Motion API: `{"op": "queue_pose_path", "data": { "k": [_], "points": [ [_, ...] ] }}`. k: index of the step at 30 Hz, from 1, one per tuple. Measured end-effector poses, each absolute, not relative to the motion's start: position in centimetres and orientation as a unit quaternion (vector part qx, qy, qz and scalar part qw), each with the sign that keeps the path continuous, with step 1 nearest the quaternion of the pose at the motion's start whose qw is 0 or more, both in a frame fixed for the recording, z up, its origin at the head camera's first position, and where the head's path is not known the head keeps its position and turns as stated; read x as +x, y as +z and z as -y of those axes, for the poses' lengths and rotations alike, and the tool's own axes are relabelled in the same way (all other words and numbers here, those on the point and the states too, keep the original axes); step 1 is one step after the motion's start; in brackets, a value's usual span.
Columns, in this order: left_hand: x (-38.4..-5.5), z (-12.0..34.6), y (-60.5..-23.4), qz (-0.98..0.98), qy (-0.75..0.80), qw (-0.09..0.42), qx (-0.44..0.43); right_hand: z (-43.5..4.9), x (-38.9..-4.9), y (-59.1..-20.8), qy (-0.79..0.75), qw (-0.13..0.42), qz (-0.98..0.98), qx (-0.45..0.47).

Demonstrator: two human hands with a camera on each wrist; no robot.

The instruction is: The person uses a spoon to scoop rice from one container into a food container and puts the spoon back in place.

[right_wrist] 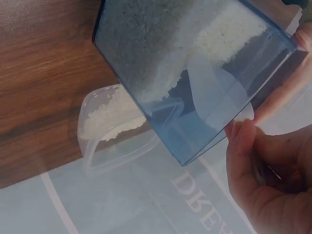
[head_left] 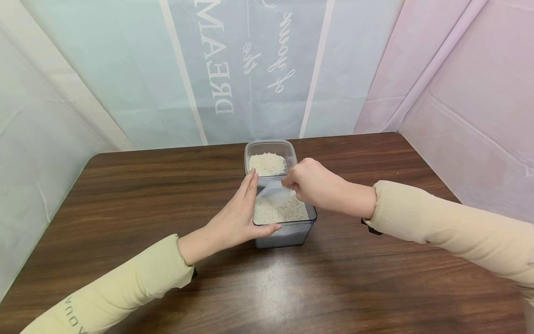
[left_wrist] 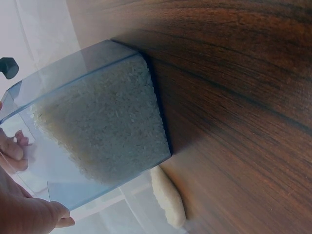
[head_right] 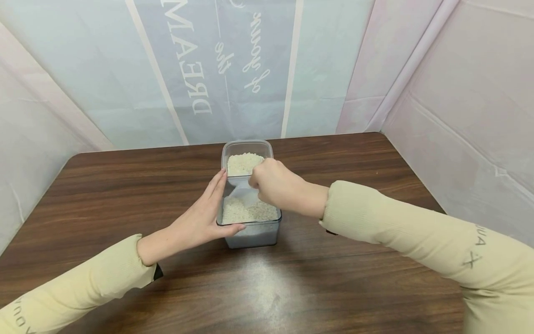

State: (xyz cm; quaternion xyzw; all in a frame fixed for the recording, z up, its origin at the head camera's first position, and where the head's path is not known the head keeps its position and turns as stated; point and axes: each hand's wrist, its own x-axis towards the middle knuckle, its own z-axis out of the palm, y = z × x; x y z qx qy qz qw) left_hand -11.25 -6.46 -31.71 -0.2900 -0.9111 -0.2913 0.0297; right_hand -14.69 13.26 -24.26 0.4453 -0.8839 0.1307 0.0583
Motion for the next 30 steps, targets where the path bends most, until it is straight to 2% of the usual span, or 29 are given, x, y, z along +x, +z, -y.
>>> {"op": "queue_pose_path", "data": {
  "k": [16, 21, 30],
  "points": [
    [-11.3, 6.5, -31.8, 0.913, -0.279, 0.038, -0.295, -14.2, -14.7, -23.6, 0.193, -0.102, 0.886, 0.408],
    [-11.2, 6.4, -31.7, 0.914, -0.281, 0.033, -0.292, -14.5, -14.8, -23.3, 0.204, -0.133, 0.889, 0.388],
    [-11.3, 6.4, -31.7, 0.914, -0.280, 0.032, -0.293, -15.0, -14.8, -22.8, 0.249, -0.208, 0.898, 0.297]
  ]
}}
